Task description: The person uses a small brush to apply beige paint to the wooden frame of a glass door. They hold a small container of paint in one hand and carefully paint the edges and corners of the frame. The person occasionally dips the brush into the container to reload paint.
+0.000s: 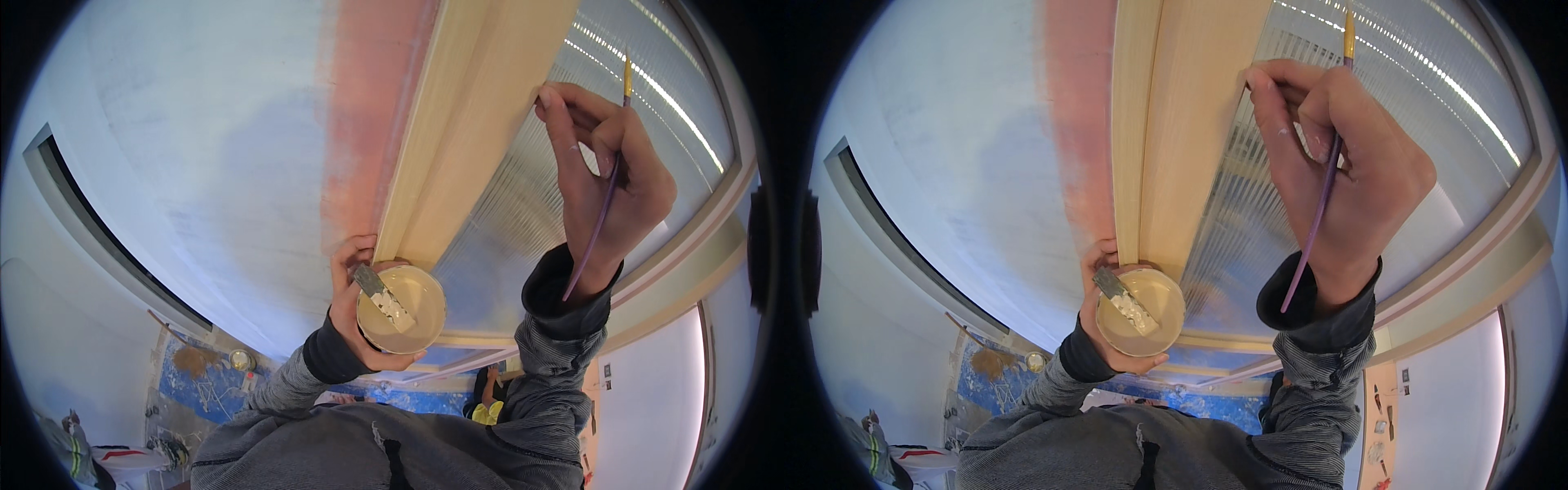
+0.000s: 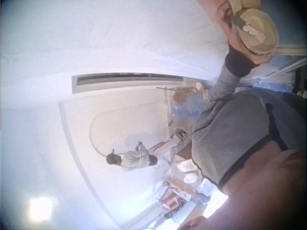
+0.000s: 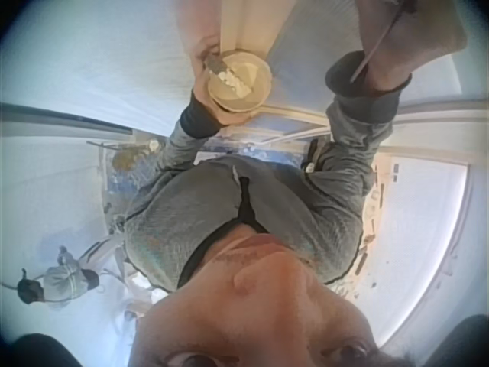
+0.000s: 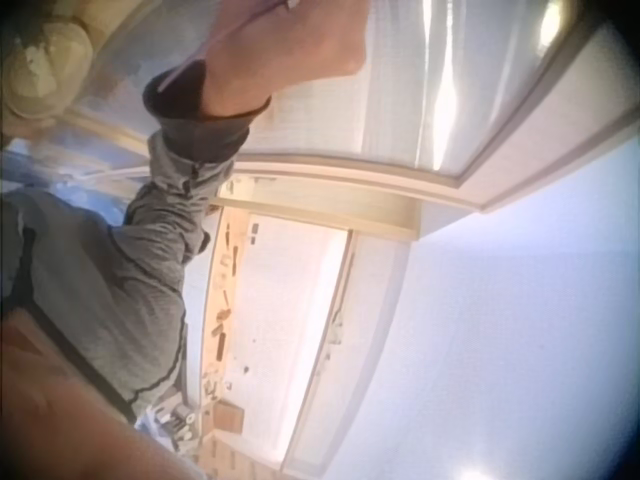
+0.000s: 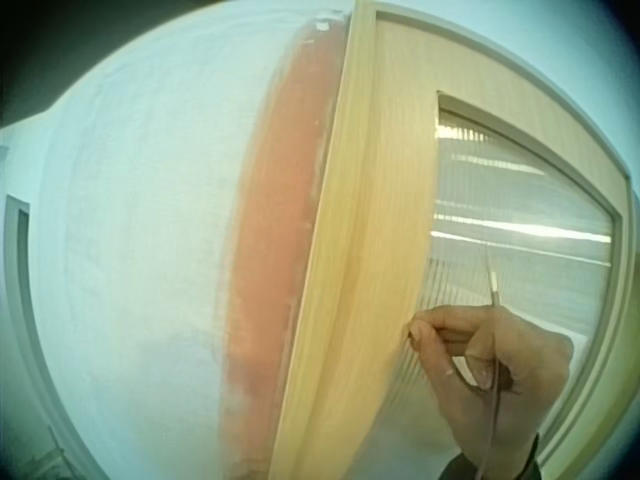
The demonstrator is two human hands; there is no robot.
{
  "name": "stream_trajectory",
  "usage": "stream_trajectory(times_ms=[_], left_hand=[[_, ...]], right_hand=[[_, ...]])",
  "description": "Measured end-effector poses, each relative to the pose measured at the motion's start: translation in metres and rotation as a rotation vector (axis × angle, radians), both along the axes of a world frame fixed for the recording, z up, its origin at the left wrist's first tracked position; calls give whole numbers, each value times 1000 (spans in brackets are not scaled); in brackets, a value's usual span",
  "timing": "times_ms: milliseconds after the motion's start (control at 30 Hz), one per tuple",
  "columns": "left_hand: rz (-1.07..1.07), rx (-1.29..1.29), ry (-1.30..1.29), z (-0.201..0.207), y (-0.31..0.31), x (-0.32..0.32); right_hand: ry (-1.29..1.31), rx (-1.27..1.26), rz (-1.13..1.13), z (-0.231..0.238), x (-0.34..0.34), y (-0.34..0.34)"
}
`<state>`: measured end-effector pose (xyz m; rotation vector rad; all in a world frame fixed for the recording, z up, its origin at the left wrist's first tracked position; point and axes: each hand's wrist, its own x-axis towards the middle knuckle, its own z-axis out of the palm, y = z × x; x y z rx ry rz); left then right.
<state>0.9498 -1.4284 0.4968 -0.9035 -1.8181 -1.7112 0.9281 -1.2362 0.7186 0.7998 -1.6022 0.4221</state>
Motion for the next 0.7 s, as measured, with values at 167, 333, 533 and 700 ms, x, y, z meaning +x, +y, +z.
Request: stream_trajectory(times_ms=[167, 333, 533, 700], left_hand=[[19, -13, 12, -1, -1, 0], [59, -69, 81, 4, -1, -1], [33, -3, 30, 2, 0, -1], [53, -55, 48, 1, 0, -1]], right_hand=[[48, -8, -18, 1, -2, -3], [39, 7, -65, -4, 3, -2], [77, -13, -86, -3, 1, -7], [98, 2, -77, -5, 1, -4]])
